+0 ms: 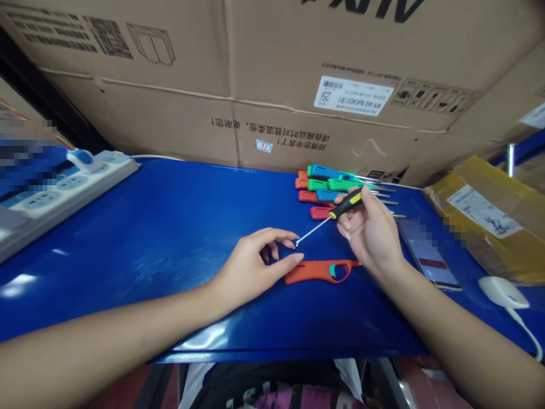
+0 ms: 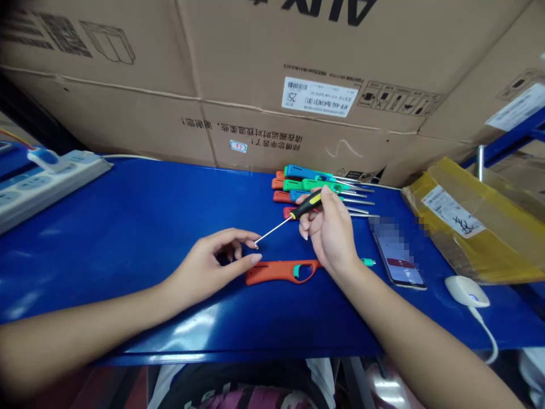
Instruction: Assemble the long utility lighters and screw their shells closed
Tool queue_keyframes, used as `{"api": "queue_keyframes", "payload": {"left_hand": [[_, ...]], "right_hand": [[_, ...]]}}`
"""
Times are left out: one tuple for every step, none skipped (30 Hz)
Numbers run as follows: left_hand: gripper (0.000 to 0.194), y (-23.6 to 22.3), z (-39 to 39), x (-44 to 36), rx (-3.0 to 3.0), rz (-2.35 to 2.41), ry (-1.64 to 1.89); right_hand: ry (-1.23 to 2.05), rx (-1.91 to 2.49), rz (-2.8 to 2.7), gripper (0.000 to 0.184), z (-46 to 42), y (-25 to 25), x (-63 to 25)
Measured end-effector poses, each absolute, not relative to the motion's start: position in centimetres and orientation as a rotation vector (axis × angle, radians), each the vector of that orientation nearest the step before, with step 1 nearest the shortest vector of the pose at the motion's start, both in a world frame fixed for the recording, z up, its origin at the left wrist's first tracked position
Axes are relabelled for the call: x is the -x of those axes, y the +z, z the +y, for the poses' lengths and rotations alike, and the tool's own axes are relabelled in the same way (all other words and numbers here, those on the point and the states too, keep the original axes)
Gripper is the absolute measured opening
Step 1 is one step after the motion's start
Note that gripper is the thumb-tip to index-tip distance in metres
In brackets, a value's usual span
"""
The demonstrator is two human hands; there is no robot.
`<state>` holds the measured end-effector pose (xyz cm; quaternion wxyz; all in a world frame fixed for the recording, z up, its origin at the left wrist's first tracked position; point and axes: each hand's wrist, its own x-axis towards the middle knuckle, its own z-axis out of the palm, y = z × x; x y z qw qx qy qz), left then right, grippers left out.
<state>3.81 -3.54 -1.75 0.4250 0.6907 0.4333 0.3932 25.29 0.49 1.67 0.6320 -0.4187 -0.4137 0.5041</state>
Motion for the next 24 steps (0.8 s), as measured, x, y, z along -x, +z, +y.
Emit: {"api": "queue_keyframes", "payload": {"left_hand": [[0.033,-1.72,-3.48,-3.81,-1.69,1.072,0.988],[0.032,-1.69,-3.45,-3.82,-1.665,1.059,0.985],[0.03,-1.66,-3.43,-3.82,-1.654,1.047,0.981],[0.026,-1.62,-3.42,-3.83,-1.654,1.039,0.975],[0.022,-1.56,-3.41,-3.83,-1.661,1.034,0.969],[0.018,-1.5,-3.39,-3.82,-1.672,1.027,0.967],[0.015,-1.43,-3.36,-3.81,-1.681,1.018,0.969],[0.013,-1.37,-3.32,-3.79,-1.689,1.004,0.975],[0.012,-1.32,-3.28,-3.78,-1.694,0.991,0.984],[0.012,-1.29,-3.23,-3.76,-1.698,0.981,0.991],[0.012,-1.27,-3.19,-3.75,-1.703,0.976,1.0],[0.012,-1.27,-3.15,-3.73,-1.704,0.978,1.007],[0.012,-1.28,-3.12,-3.73,-1.701,0.986,1.01],[0.013,-1.3,-3.1,-3.72,-1.695,0.997,1.008],[0.013,-1.31,-3.09,-3.72,-1.685,1.008,1.007],[0.013,-1.32,-3.09,-3.72,-1.67,1.022,1.004],[0.014,-1.31,-3.08,-3.73,-1.65,1.037,0.998],[0.014,-1.28,-3.08,-3.74,-1.622,1.049,0.993],[0.015,-1.23,-3.07,-3.74,-1.592,1.053,0.989],[0.016,-1.16,-3.05,-3.75,-1.562,1.049,0.988],[0.017,-1.09,-3.03,-3.75,-1.537,1.038,0.99],[0.018,-1.0,-2.99,-3.74,-1.524,1.024,0.992],[0.02,-0.91,-2.95,-3.73,-1.524,1.011,0.993],[0.021,-0.83,-2.9,-3.7,-1.537,1.004,0.993]], "right_hand": [[1.166,0.959,-0.945,0.028,0.49,1.61,-25.39],[1.179,0.96,-0.944,0.028,0.5,1.55,-25.46],[1.191,0.959,-0.939,0.028,0.51,1.5,-25.5],[1.2,0.96,-0.927,0.028,0.51,1.47,-25.48],[1.208,0.961,-0.91,0.029,0.51,1.46,-25.43],[1.214,0.963,-0.889,0.03,0.5,1.47,-25.35],[1.219,0.964,-0.867,0.03,0.48,1.49,-25.26],[1.224,0.965,-0.849,0.03,0.46,1.54,-25.17],[1.228,0.965,-0.835,0.03,0.43,1.59,-25.09],[1.233,0.964,-0.826,0.029,0.4,1.66,-25.03],[1.236,0.962,-0.818,0.029,0.37,1.72,-25.0],[1.237,0.96,-0.812,0.028,0.34,1.78,-25.0],[1.233,0.956,-0.804,0.027,0.32,1.84,-25.02],[1.227,0.949,-0.797,0.026,0.3,1.88,-25.08],[1.22,0.94,-0.792,0.025,0.28,1.92,-25.15],[1.214,0.933,-0.79,0.024,0.26,1.94,-25.23],[1.21,0.927,-0.793,0.023,0.24,1.97,-25.32],[1.208,0.923,-0.801,0.023,0.21,1.99,-25.39],[1.209,0.92,-0.813,0.022,0.17,2.0,-25.45],[1.21,0.917,-0.827,0.022,0.13,2.02,-25.48],[1.211,0.914,-0.841,0.023,0.08,2.03,-25.48],[1.211,0.91,-0.854,0.023,0.04,2.04,-25.45],[1.213,0.909,-0.864,0.024,-0.01,2.04,-25.39],[1.218,0.909,-0.873,0.025,-0.05,2.04,-25.33]]}}
